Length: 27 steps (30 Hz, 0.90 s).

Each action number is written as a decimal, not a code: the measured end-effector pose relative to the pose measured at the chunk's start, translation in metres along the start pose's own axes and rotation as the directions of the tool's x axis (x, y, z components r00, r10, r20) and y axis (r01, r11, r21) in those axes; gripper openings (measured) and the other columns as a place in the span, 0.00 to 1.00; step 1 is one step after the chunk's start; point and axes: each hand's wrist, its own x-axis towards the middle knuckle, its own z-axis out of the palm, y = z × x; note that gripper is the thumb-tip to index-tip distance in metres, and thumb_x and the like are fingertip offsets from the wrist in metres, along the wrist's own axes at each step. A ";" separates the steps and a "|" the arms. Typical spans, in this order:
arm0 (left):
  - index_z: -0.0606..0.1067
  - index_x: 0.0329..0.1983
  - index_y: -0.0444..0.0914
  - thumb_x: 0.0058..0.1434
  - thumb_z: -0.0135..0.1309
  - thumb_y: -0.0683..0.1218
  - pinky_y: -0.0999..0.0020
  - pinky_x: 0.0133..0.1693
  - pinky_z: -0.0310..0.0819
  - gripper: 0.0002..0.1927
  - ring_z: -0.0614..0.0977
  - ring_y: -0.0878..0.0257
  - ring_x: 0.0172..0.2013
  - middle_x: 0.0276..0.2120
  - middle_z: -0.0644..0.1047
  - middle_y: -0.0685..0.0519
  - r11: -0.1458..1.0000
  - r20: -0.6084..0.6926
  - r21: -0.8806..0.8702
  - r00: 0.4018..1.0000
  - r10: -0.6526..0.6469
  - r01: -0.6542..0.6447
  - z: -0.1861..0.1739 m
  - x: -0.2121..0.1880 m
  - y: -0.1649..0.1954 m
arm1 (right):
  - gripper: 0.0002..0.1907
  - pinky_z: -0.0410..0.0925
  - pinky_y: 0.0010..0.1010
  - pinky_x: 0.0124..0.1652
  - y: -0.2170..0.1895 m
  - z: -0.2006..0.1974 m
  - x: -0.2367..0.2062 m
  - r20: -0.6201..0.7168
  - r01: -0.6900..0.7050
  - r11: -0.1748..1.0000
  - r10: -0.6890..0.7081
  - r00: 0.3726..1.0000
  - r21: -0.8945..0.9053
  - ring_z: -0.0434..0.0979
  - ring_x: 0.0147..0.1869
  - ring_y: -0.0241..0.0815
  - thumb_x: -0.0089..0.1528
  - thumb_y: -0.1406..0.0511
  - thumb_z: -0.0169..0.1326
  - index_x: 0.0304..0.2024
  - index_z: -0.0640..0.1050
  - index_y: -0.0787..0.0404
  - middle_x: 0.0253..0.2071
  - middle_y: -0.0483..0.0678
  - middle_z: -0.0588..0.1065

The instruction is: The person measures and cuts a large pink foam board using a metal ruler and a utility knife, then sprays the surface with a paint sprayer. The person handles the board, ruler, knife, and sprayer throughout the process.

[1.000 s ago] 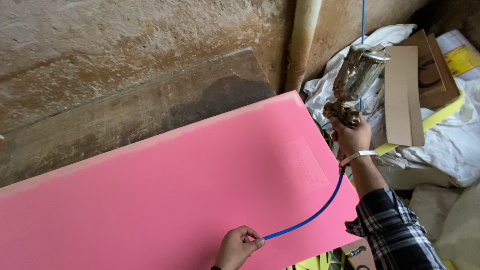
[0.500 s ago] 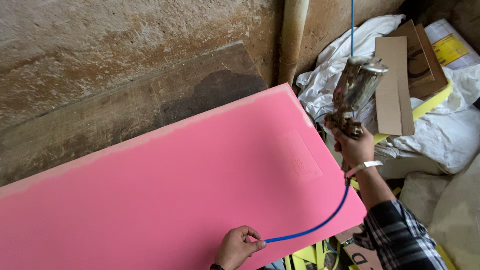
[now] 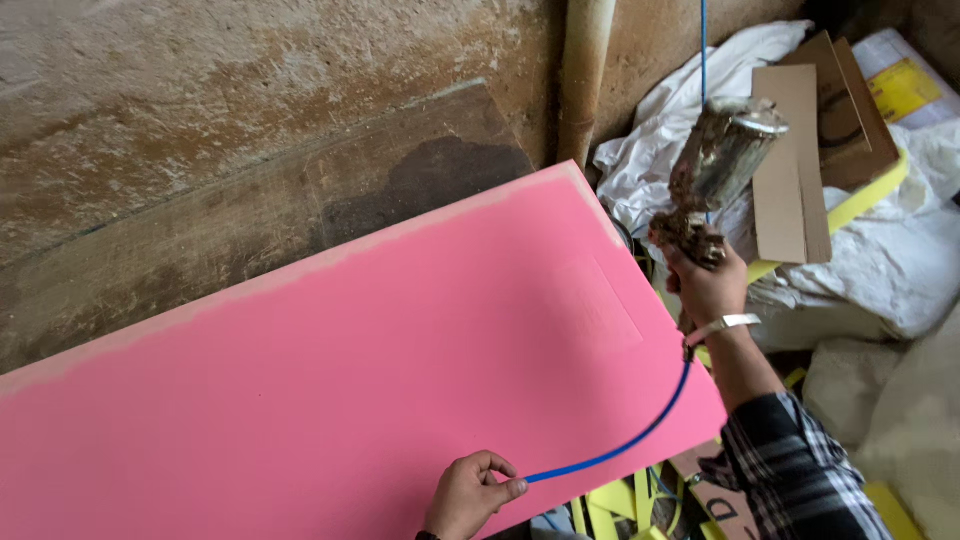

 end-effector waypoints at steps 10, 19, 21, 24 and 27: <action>0.81 0.40 0.38 0.51 0.72 0.51 0.75 0.26 0.69 0.17 0.76 0.73 0.20 0.17 0.77 0.59 0.991 0.174 0.046 0.978 0.117 -0.127 0.000 -0.004 -0.010 | 0.11 0.67 0.31 0.25 0.020 -0.060 -0.076 -0.125 -0.182 0.961 0.158 0.979 -0.208 0.74 0.25 0.36 0.62 0.67 0.63 0.42 0.76 0.68 0.28 0.47 0.75; 0.81 0.38 0.37 0.52 0.72 0.50 0.74 0.25 0.66 0.16 0.73 0.73 0.19 0.16 0.74 0.59 0.990 0.165 0.040 0.978 0.129 -0.137 -0.006 -0.013 -0.016 | 0.08 0.68 0.29 0.27 0.008 -0.058 -0.076 -0.109 -0.066 0.991 0.053 0.993 -0.116 0.74 0.27 0.34 0.65 0.67 0.62 0.41 0.77 0.65 0.28 0.45 0.76; 0.82 0.39 0.38 0.52 0.72 0.50 0.74 0.24 0.64 0.16 0.72 0.73 0.19 0.16 0.74 0.60 0.991 0.197 0.065 0.975 0.104 -0.119 -0.004 -0.015 -0.015 | 0.09 0.67 0.29 0.27 0.004 -0.067 -0.090 -0.106 -0.047 0.984 0.029 0.994 -0.169 0.73 0.26 0.34 0.65 0.67 0.62 0.41 0.76 0.67 0.28 0.46 0.75; 0.82 0.39 0.38 0.52 0.72 0.49 0.73 0.23 0.61 0.16 0.70 0.74 0.18 0.16 0.73 0.61 0.986 0.246 0.109 0.965 0.093 -0.123 0.000 -0.019 -0.014 | 0.12 0.66 0.28 0.25 0.005 -0.081 -0.123 -0.139 -0.116 0.980 0.094 0.986 -0.161 0.72 0.25 0.34 0.63 0.68 0.62 0.48 0.78 0.63 0.28 0.44 0.75; 0.81 0.40 0.37 0.52 0.72 0.48 0.74 0.23 0.63 0.16 0.72 0.74 0.18 0.15 0.74 0.61 0.985 0.302 0.099 0.947 0.109 -0.144 0.005 -0.021 -0.013 | 0.15 0.66 0.29 0.25 0.005 -0.093 -0.147 -0.165 -0.177 0.967 0.147 0.975 -0.184 0.72 0.26 0.35 0.63 0.68 0.62 0.51 0.78 0.67 0.30 0.45 0.75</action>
